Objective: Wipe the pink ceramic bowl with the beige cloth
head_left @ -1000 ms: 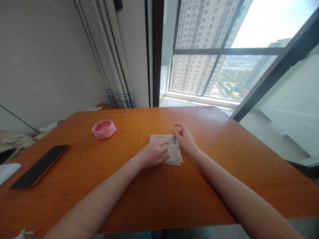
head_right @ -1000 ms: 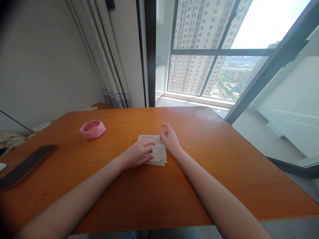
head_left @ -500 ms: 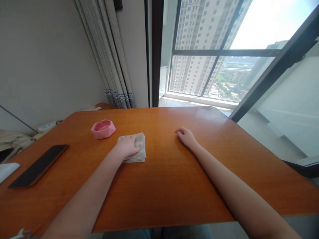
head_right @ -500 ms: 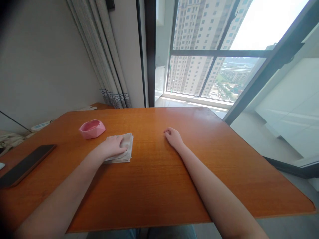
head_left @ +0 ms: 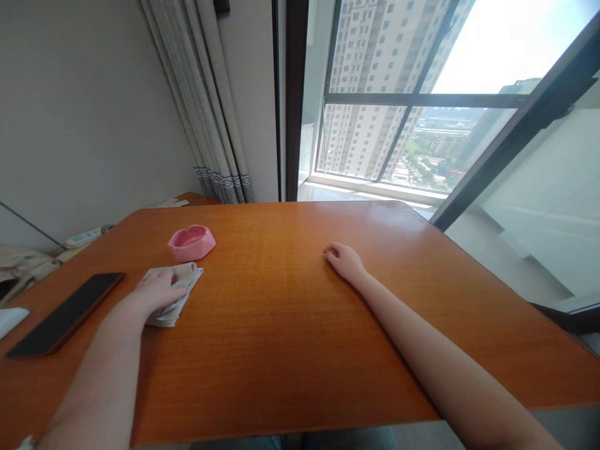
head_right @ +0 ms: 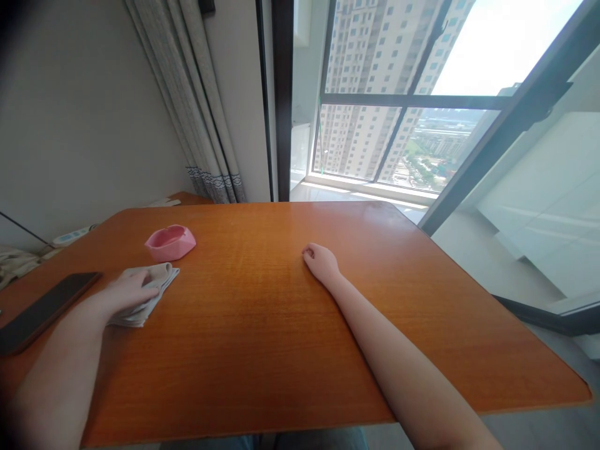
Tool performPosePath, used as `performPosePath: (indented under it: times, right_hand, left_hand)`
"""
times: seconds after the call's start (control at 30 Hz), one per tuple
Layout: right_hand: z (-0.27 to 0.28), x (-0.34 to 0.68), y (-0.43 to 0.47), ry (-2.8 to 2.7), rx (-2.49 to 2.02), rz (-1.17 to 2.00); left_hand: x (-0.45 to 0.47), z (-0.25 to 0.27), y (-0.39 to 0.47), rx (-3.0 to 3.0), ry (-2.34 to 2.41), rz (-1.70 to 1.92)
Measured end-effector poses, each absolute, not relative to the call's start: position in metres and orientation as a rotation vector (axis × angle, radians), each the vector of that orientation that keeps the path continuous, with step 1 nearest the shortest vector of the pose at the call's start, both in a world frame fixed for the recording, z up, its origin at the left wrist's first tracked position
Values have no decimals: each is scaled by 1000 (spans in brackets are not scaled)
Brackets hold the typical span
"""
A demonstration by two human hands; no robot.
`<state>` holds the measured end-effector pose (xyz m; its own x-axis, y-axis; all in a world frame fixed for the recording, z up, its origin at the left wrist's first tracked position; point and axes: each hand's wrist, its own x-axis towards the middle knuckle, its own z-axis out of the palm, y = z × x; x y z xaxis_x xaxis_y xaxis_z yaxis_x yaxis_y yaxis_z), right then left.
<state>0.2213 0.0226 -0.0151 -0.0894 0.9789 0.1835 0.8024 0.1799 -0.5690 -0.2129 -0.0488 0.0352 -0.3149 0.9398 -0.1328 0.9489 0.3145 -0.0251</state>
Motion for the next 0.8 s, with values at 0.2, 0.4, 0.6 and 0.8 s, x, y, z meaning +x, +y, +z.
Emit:
performPosePath:
  times: [0.2, 0.4, 0.6, 0.8]
  right_hand:
    - [-11, 208, 15, -2002, -1791, 281]
    - [-11, 196, 14, -2063, -1835, 163]
    - [-11, 199, 16, -2047, -1822, 192]
    - [-8, 194, 12, -2122, -1808, 156]
  left_hand:
    - [-199, 46, -49, 1693, 2512, -313]
    - [-91, 54, -32, 2371, 2263, 93]
    - [12, 20, 9, 2485, 1801, 222]
    - [27, -3, 21, 2512, 1814, 343]
